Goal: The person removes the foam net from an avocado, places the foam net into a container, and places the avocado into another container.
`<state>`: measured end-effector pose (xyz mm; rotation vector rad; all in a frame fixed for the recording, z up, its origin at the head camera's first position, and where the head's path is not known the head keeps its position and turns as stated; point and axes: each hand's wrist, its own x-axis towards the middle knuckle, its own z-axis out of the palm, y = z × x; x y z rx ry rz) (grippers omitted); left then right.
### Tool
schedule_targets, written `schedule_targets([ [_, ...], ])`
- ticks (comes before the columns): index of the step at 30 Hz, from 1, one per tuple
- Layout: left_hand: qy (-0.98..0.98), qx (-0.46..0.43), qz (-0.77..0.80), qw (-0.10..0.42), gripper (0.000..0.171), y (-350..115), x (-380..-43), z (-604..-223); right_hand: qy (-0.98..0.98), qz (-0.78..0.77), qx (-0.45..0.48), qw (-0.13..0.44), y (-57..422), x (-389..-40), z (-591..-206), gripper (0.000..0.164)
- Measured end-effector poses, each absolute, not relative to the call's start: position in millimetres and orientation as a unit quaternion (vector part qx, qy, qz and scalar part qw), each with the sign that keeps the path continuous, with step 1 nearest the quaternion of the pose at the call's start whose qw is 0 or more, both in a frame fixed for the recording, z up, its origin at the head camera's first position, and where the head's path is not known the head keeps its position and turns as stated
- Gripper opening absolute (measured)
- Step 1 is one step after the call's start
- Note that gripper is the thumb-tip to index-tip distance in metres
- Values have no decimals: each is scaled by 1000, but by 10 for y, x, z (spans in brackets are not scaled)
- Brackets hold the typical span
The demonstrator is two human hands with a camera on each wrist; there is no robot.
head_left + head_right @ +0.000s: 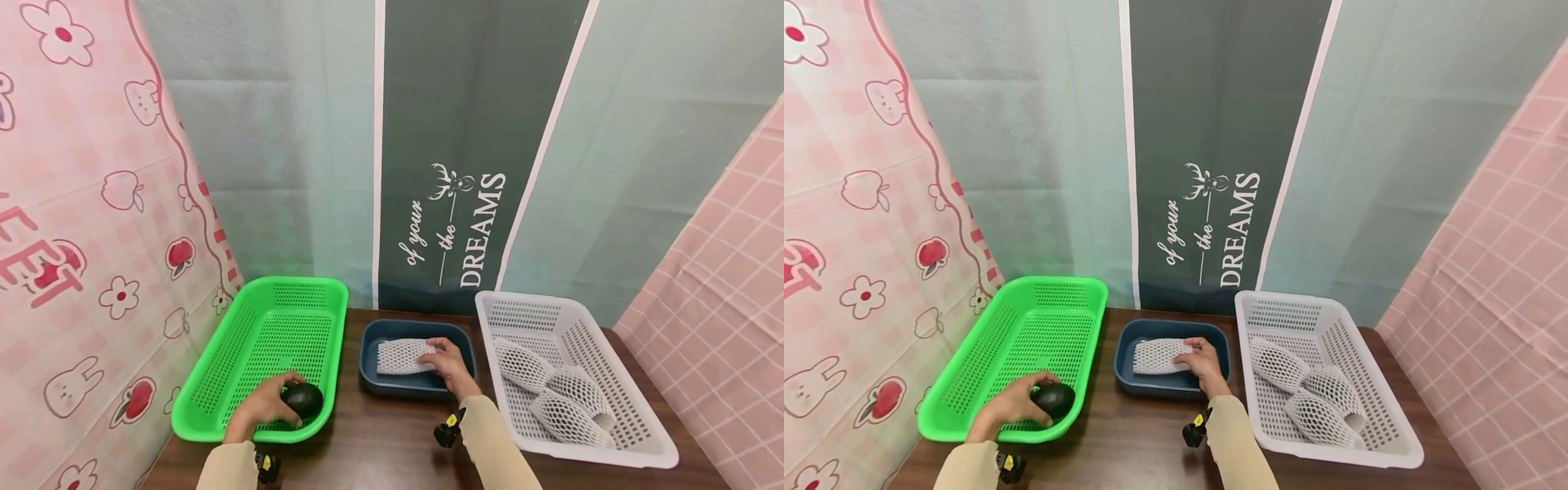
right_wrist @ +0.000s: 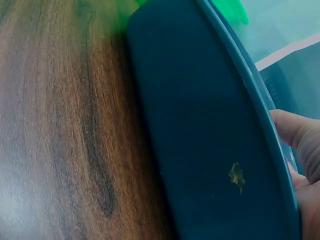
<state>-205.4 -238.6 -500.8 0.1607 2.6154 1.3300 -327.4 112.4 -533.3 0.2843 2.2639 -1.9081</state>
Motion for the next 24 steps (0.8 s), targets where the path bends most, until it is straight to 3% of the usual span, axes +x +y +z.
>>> schedule_targets([
  [19, 889, 79, 445, 69, 64, -2382, -2021, -4973, 869, -486, 61, 67, 1106, -3215, -5310, 41],
  [24, 868, 93, 479, 88, 56, -2401, -2009, -4947, 882, -464, 54, 63, 1089, -3199, -5255, 41],
])
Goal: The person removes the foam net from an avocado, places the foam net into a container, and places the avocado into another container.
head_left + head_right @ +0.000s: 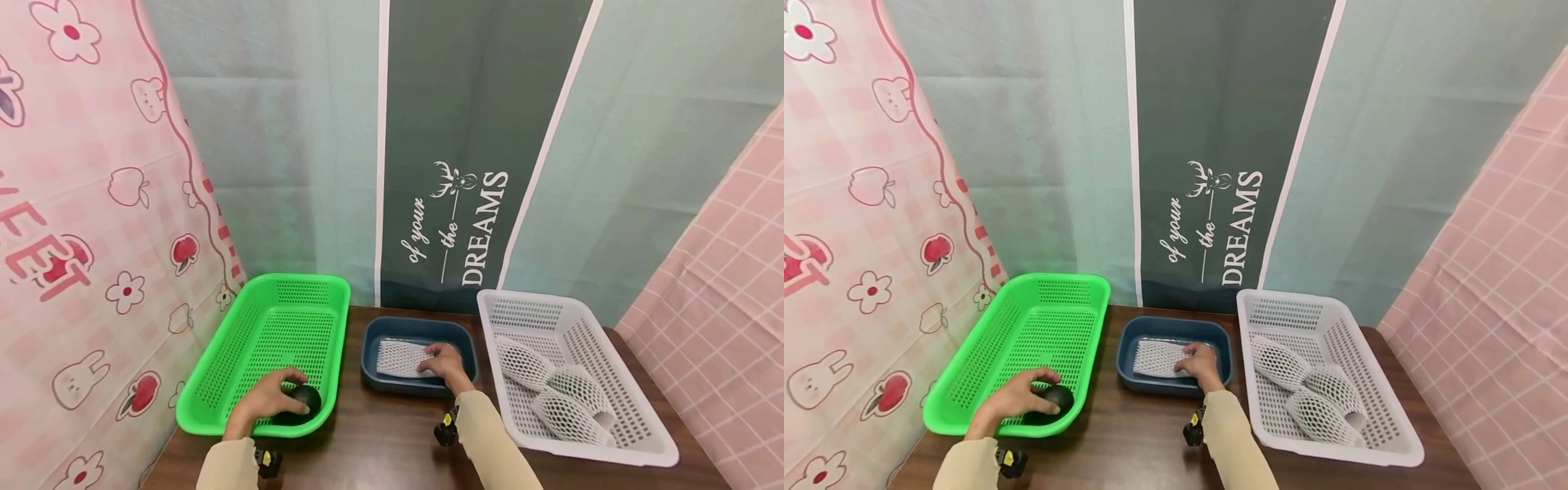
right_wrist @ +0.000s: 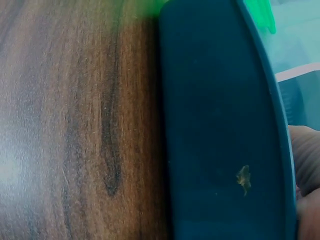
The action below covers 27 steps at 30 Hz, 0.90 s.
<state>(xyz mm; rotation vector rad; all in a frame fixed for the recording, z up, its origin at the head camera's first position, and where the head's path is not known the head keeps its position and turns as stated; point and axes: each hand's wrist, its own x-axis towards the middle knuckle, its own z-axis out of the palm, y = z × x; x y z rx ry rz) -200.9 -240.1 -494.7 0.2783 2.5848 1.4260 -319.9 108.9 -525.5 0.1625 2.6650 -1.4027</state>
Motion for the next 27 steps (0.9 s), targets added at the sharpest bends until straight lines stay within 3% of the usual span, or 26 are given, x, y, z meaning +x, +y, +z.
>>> schedule_targets([
  [7, 858, 110, 493, 94, 46, -2417, -2043, -4960, 880, -467, 54, 63, 1120, -3207, -5199, 40],
  [22, 863, 98, 484, 104, 48, -2386, -1997, -4938, 868, -492, 35, 48, 1160, -3138, -5080, 41],
  [27, 861, 69, 498, 77, 51, -2372, -1993, -4907, 861, -506, 26, 35, 1151, -3121, -4991, 41],
])
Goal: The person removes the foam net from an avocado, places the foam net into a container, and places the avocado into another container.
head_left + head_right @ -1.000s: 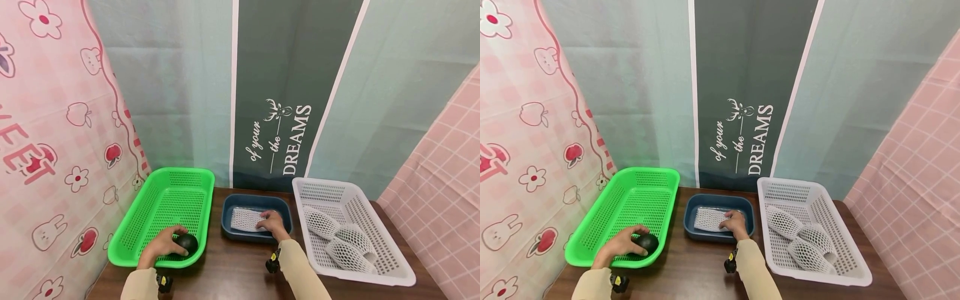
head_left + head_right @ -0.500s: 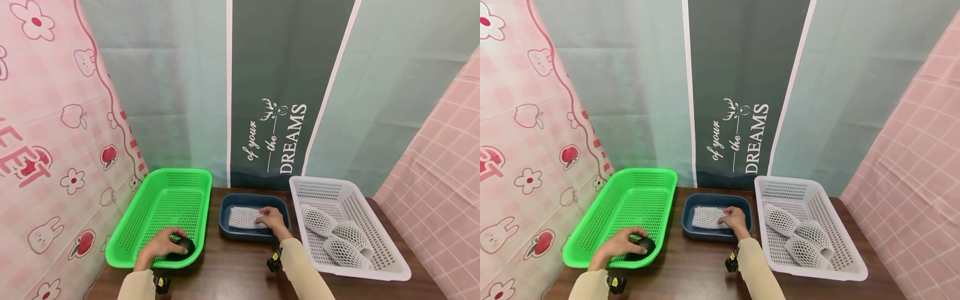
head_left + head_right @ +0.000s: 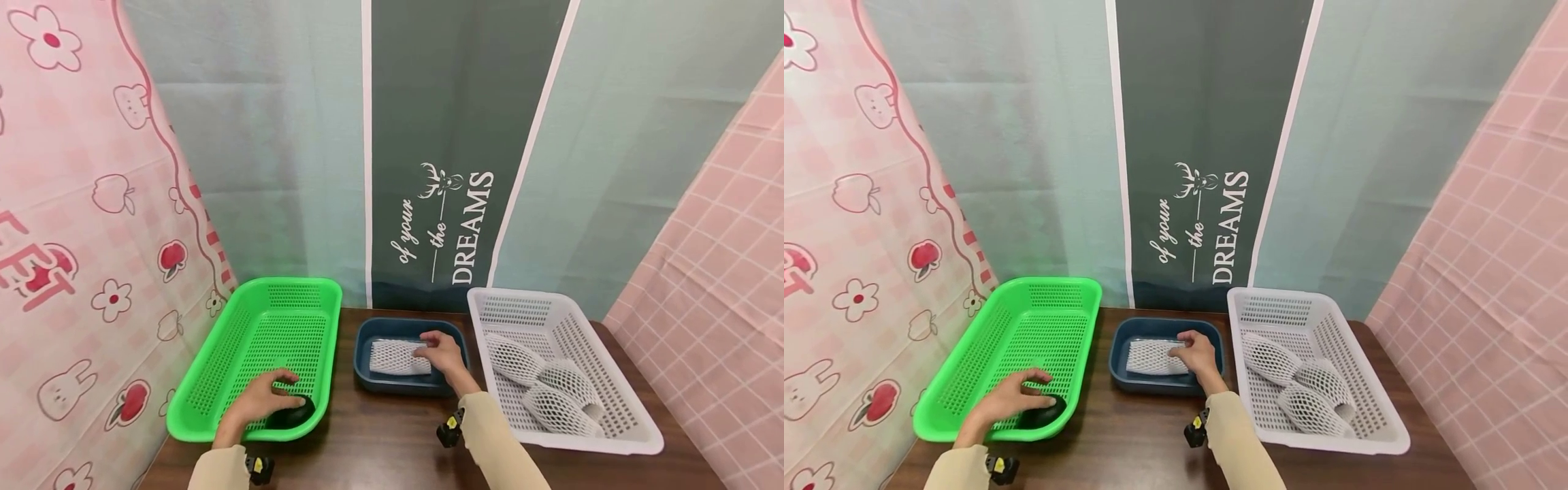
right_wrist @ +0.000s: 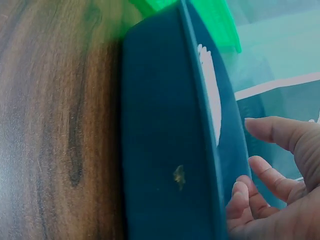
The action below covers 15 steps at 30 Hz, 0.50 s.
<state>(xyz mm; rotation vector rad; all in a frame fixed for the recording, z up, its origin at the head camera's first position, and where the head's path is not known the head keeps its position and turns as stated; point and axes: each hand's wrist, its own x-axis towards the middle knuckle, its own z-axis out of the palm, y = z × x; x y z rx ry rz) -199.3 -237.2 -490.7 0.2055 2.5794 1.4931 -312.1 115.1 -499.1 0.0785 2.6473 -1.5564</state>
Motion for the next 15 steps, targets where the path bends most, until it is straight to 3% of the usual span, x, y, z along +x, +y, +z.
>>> schedule_targets([
  [8, 870, 18, 492, 15, 43, -2330, -1995, -4886, 847, -531, -6, 1, 1135, -3074, -4876, 36],
  [15, 858, -20, 508, -70, 53, -2269, -1972, -4812, 831, -555, -38, -12, 1137, -3011, -4782, 35],
])
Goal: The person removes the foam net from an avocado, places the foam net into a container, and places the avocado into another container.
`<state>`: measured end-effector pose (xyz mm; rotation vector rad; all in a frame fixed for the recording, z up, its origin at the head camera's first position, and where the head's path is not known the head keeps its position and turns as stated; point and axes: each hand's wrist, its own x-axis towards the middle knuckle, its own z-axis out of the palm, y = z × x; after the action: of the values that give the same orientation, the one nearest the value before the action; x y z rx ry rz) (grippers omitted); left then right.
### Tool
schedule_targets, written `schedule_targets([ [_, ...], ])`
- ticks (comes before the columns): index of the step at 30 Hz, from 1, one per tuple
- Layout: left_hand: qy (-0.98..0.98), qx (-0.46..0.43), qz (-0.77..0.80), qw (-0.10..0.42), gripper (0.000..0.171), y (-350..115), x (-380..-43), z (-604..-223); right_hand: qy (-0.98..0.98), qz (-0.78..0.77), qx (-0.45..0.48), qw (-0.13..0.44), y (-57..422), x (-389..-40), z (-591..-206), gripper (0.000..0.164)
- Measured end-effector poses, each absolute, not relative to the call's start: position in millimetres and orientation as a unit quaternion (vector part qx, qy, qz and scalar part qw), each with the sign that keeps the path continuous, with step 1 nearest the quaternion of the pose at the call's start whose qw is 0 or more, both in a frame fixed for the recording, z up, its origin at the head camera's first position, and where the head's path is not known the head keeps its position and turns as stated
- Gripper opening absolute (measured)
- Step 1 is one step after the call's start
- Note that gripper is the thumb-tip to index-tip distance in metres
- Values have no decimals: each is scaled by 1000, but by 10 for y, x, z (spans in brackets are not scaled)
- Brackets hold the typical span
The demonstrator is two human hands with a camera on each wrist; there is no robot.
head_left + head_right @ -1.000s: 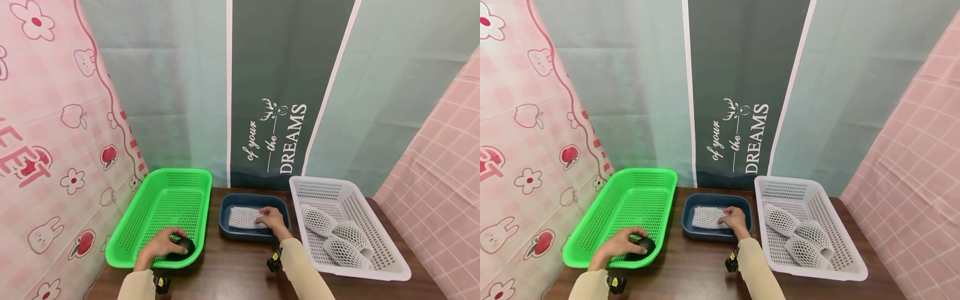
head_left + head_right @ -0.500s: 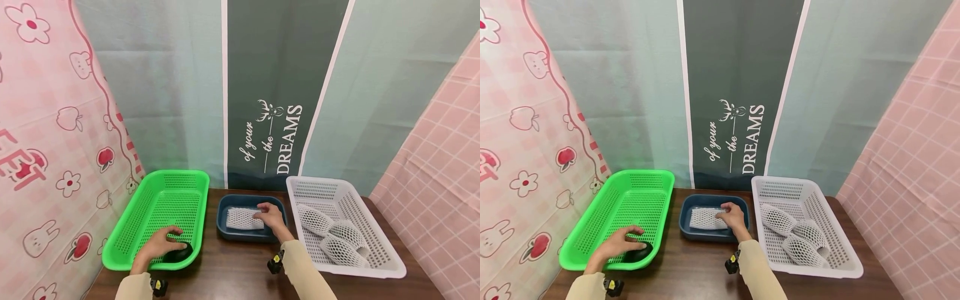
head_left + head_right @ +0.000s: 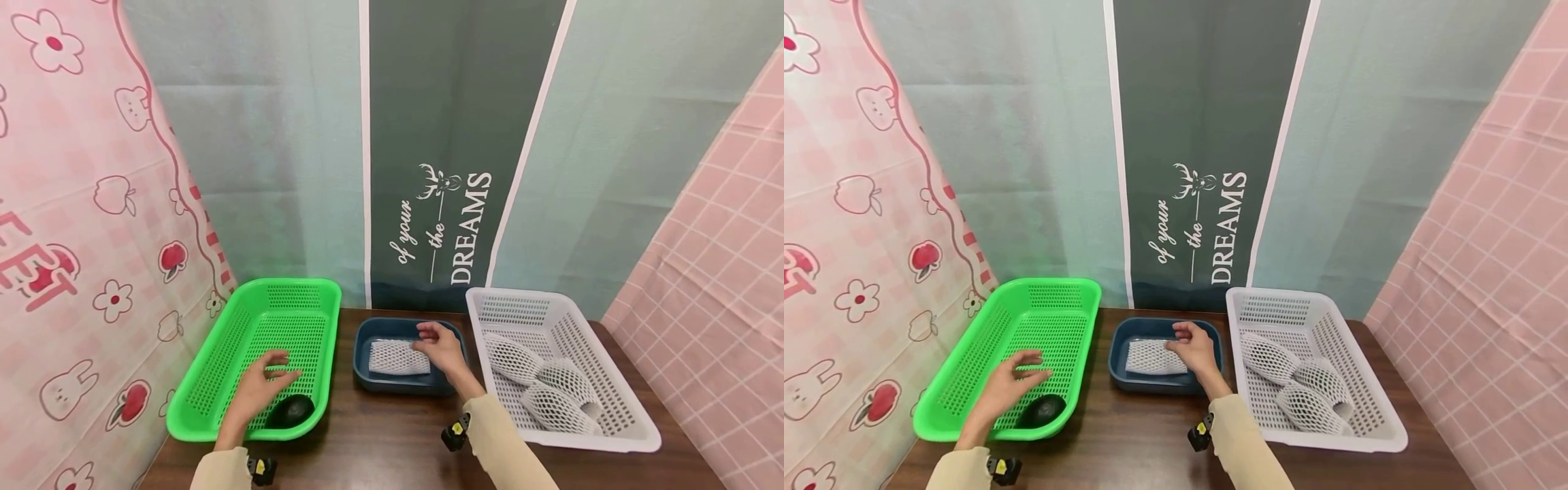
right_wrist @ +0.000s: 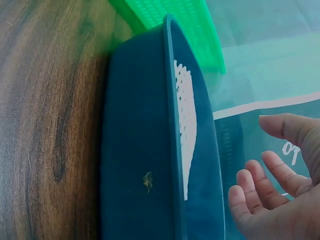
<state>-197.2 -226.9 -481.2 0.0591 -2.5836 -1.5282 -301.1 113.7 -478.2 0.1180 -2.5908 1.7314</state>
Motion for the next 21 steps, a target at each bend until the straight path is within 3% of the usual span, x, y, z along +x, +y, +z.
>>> schedule_targets([
  [4, -854, 28, -503, 130, 55, -2253, -2001, -4821, -815, 577, 49, 21, 1152, -2972, -4738, 34],
  [13, -829, 11, -523, 196, 59, -2311, -2246, -5159, -784, 615, 68, 48, 1236, -2893, -4623, 35],
  [18, -801, 11, -561, 209, 59, -2072, -2089, -4746, -782, 617, 77, 49, 1307, -2856, -4581, 36],
  [21, -800, 22, -554, 230, 58, -2014, -2101, -4731, -777, 623, 82, 51, 1345, -2838, -4572, 39],
])
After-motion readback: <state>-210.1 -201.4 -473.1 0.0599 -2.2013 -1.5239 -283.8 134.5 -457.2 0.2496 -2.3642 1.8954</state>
